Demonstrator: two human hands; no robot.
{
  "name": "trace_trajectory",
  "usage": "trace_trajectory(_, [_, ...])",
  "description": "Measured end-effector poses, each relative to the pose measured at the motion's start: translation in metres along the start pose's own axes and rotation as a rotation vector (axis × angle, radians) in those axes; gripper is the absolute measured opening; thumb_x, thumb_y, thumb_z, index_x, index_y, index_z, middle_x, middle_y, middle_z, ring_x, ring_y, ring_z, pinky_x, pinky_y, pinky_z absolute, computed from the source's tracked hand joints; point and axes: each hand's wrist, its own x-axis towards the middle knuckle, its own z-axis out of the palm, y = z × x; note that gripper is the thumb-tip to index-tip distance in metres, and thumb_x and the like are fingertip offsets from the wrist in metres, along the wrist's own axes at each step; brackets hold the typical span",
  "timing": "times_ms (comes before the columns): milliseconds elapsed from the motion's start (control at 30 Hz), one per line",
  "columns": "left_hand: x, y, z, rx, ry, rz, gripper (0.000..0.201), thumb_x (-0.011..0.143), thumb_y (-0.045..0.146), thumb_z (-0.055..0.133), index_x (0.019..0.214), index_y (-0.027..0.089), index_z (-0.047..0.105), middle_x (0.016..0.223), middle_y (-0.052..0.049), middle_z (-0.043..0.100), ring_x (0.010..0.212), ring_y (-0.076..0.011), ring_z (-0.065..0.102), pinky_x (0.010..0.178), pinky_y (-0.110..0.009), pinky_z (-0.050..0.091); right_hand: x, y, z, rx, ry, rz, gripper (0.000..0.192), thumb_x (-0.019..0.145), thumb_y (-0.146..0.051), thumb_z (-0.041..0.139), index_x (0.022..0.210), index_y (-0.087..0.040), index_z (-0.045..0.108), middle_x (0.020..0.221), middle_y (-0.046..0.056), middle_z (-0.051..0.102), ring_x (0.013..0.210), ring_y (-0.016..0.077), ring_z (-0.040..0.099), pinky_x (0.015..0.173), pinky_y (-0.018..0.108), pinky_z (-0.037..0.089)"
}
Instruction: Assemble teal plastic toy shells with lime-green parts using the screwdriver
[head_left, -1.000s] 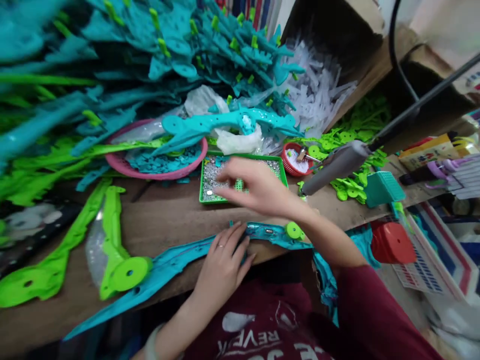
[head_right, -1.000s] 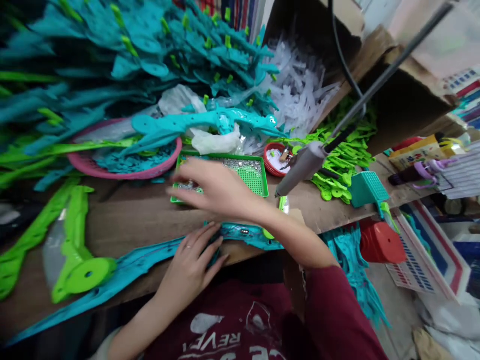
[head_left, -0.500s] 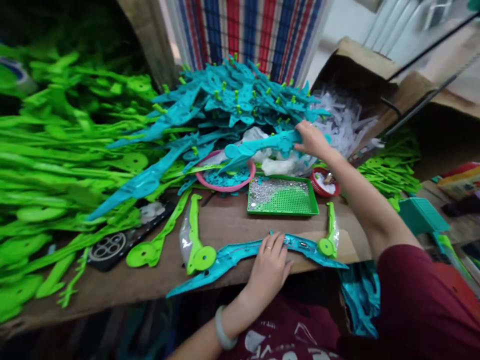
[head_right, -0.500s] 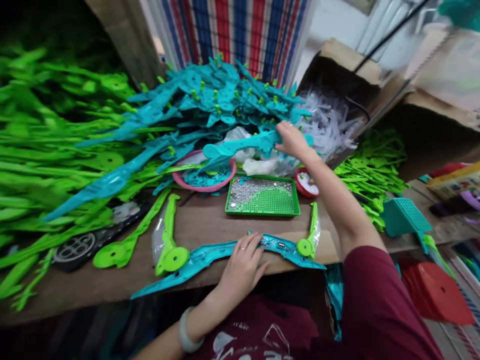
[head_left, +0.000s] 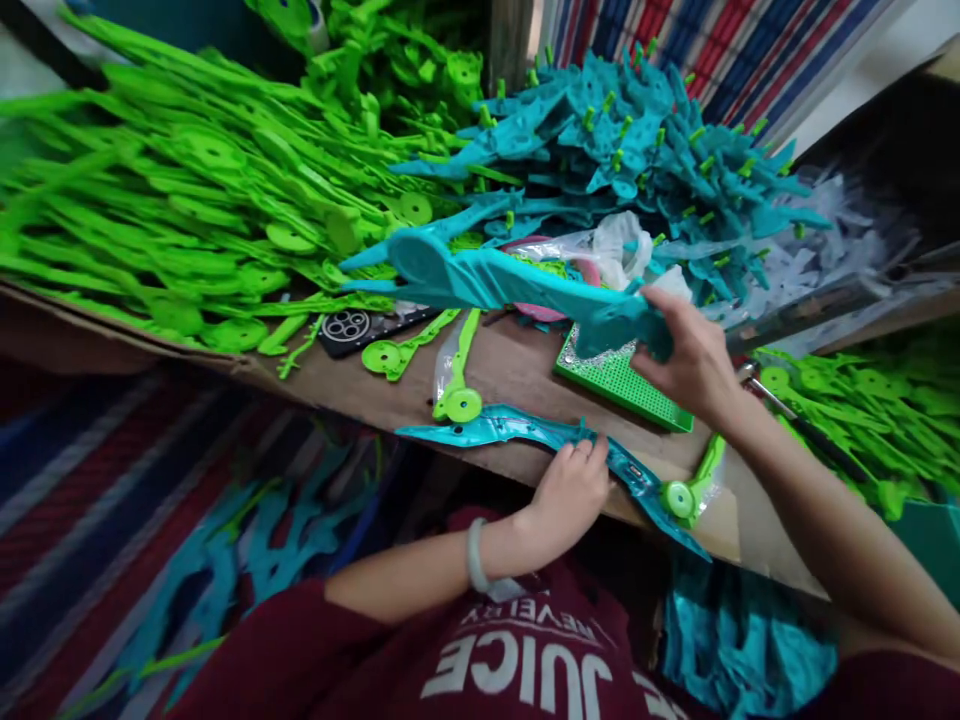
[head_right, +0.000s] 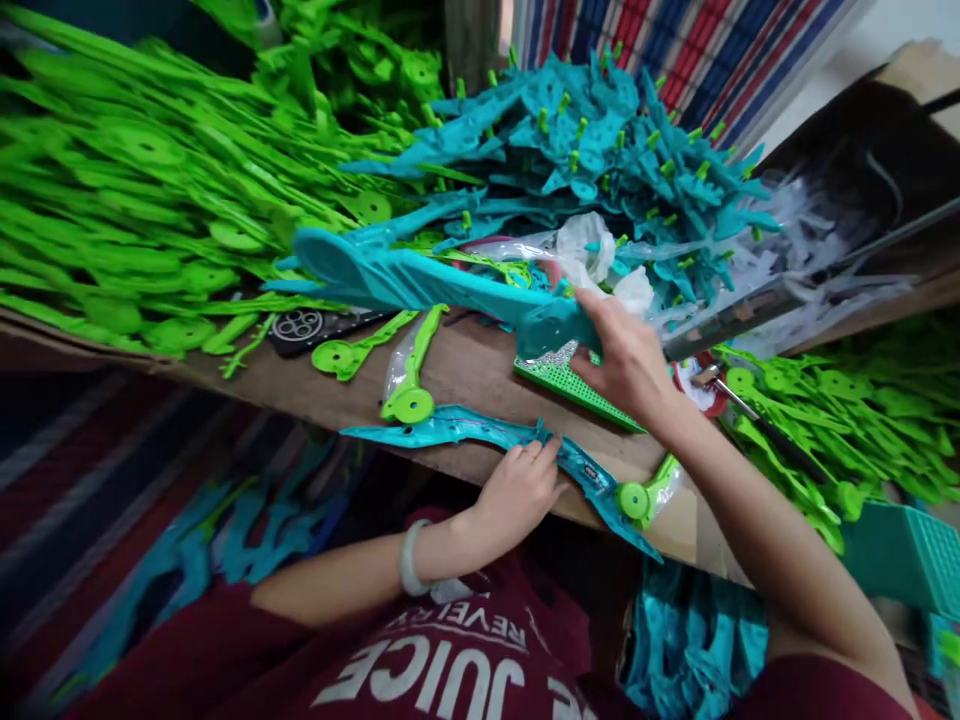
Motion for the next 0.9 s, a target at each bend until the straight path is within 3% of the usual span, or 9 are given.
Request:
trace_trajectory(167, [0.000, 0.007, 0.000, 0.067, -0.038, -0.027, 0.031, 0.101, 0.026, 0.052, 0.121, 0.009, 0.069, 0.132, -0.018, 0.065, 0.113, -0.0268, 0.062, 0.090, -0.038, 0.049, -0.021, -0.035, -0.003, 0.313, -0.395, 0.042, 0.051, 0.077, -0.025, 0.063, 0.127, -0.016, 0.062, 0.108, 0.011, 0.069, 0.096, 0.0269, 0.067, 0.084, 0.041, 0.056])
trace_trajectory(300, [-0.001, 0.017, 0.001, 0.103, -0.055, -0.048, 0.028, 0.100, 0.020, 0.051, 0.116, 0.008, 0.071, 0.116, -0.019, 0.070, 0.109, -0.0299, 0.063, 0.088, -0.041, 0.049, -0.062, -0.023, 0.008, 0.445, -0.596, 0.240, 0.049, 0.077, -0.028, 0.063, 0.124, -0.015, 0.067, 0.121, 0.014, 0.073, 0.108, 0.0306, 0.070, 0.096, 0.046, 0.055])
trace_trajectory(467, [0.001, 0.021, 0.001, 0.119, -0.058, -0.028, 0.022, 0.092, 0.008, 0.054, 0.100, 0.010, 0.075, 0.104, -0.016, 0.071, 0.104, -0.0294, 0.062, 0.078, -0.039, 0.047, -0.085, -0.008, 0.020, 0.515, -0.641, 0.358, 0.056, 0.079, -0.033, 0.063, 0.132, -0.015, 0.066, 0.131, 0.012, 0.071, 0.119, 0.0328, 0.068, 0.105, 0.048, 0.051])
trace_trajectory(633, [-0.004, 0.024, 0.000, 0.145, -0.055, -0.005, 0.020, 0.091, 0.009, 0.056, 0.090, 0.012, 0.076, 0.093, -0.013, 0.070, 0.094, -0.0254, 0.063, 0.073, -0.036, 0.045, -0.083, -0.010, 0.019, 0.485, -0.622, 0.386, 0.055, 0.079, -0.034, 0.066, 0.131, -0.017, 0.067, 0.121, 0.009, 0.076, 0.109, 0.0319, 0.072, 0.101, 0.046, 0.054])
trace_trajectory(900, [-0.030, 0.030, -0.004, 0.216, 0.032, 0.000, 0.033, 0.099, 0.017, 0.047, 0.122, 0.007, 0.069, 0.123, -0.018, 0.067, 0.107, -0.0253, 0.062, 0.088, -0.038, 0.048, -0.089, -0.012, 0.016, 0.497, -0.582, 0.392, 0.055, 0.078, -0.036, 0.067, 0.129, -0.014, 0.068, 0.122, 0.010, 0.075, 0.112, 0.0333, 0.071, 0.101, 0.047, 0.055])
